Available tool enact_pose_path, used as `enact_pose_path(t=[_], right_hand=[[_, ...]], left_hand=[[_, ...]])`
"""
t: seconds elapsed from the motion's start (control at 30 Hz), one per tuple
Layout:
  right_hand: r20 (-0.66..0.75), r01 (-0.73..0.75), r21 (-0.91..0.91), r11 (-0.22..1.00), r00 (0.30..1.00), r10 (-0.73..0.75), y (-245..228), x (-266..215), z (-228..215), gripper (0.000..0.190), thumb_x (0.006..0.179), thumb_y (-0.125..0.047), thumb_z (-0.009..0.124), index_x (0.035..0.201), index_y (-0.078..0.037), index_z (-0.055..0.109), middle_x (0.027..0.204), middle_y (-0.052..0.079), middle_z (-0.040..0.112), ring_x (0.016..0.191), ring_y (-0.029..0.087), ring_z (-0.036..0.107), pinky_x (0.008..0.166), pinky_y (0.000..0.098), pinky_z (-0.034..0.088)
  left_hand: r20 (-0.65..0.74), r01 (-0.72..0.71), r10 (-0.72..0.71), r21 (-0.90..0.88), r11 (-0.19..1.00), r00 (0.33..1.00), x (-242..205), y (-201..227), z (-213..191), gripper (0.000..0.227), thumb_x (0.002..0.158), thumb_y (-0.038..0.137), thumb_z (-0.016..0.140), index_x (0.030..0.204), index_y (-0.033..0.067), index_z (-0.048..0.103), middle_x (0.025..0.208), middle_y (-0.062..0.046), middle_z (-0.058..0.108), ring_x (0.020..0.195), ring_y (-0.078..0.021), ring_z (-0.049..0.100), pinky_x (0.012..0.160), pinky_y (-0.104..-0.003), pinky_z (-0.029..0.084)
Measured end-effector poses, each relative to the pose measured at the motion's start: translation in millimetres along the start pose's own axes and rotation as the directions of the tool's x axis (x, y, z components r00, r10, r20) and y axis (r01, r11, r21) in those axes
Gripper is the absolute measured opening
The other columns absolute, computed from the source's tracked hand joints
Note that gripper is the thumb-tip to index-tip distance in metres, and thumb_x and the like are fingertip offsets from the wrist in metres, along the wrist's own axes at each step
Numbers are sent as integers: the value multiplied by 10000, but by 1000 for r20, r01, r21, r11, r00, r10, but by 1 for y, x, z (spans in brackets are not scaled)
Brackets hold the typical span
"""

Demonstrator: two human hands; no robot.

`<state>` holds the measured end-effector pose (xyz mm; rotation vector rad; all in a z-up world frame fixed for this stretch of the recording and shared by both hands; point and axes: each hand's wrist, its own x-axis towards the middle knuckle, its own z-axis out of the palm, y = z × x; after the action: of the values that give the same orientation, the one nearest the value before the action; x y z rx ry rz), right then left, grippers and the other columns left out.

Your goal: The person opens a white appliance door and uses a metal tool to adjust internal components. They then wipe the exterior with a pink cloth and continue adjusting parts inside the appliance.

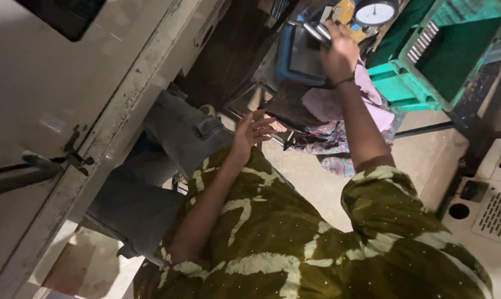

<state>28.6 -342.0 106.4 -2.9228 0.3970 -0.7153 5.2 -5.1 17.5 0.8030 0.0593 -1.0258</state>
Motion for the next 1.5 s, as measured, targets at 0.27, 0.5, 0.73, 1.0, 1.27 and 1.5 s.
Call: enact_pose_path(t=[0.27, 0.5, 0.73, 1.0, 1.27, 1.5], right_hand=[[-2, -7, 18, 1000, 1000, 7, 17, -9, 36, 543, 858, -152, 822, 1376, -151, 660, 1172, 176, 706, 887, 344, 716, 765, 455, 582], [66, 56, 22, 998, 996, -57, -9, -37, 18, 579, 918, -100, 767, 1457, -167, 565, 1213, 139, 697, 1002, 367, 699, 841, 486, 554], [136, 48, 22, 999, 989, -50, -44, -44, -24, 537, 840, -80, 765, 1358, -133, 636, 1125, 155, 722, 917, 368, 701, 788, 482, 552], [319, 18, -243, 970, 946, 62, -9, 10, -9, 485, 762, -168, 781, 1245, -185, 740, 862, 155, 729, 793, 376, 702, 675, 495, 554], [364, -42, -114, 993, 928, 81, -1, 21, -15, 208, 861, -232, 781, 1057, -164, 794, 869, 187, 731, 817, 405, 696, 714, 521, 543], [322, -182, -1, 983, 931, 172, -22, 7, -30, 254, 930, -293, 775, 1136, -145, 768, 928, 178, 731, 863, 405, 700, 755, 508, 546]], left_hand=[[-2, 21, -21, -9, 1000, 1000, 1, 1, -1, 554, 1052, 496, 389, 1391, 87, 546, 1236, -179, 735, 1001, -296, 759, 856, -424, 584], [-32, 18, -19, -28, 999, 999, 0, 0, -3, 535, 1056, 492, 387, 1341, 77, 568, 1224, -178, 741, 999, -309, 763, 843, -435, 587], [-32, 47, -50, -73, 996, 998, 2, -3, -5, 510, 1065, 478, 393, 1327, 78, 570, 1236, -171, 738, 1003, -308, 757, 851, -435, 580], [-36, 9, -10, -44, 999, 999, -2, -1, -3, 546, 1044, 506, 389, 1340, 86, 574, 1228, -164, 744, 991, -297, 759, 858, -426, 583], [-33, -6, 5, -18, 1000, 999, -5, 2, 1, 543, 1046, 506, 397, 1330, 80, 578, 1217, -174, 750, 984, -304, 763, 854, -424, 591], [-17, -24, 22, -89, 996, 1000, -4, 0, -3, 506, 1059, 474, 418, 1322, 72, 580, 1204, -194, 744, 948, -302, 762, 822, -414, 614]])
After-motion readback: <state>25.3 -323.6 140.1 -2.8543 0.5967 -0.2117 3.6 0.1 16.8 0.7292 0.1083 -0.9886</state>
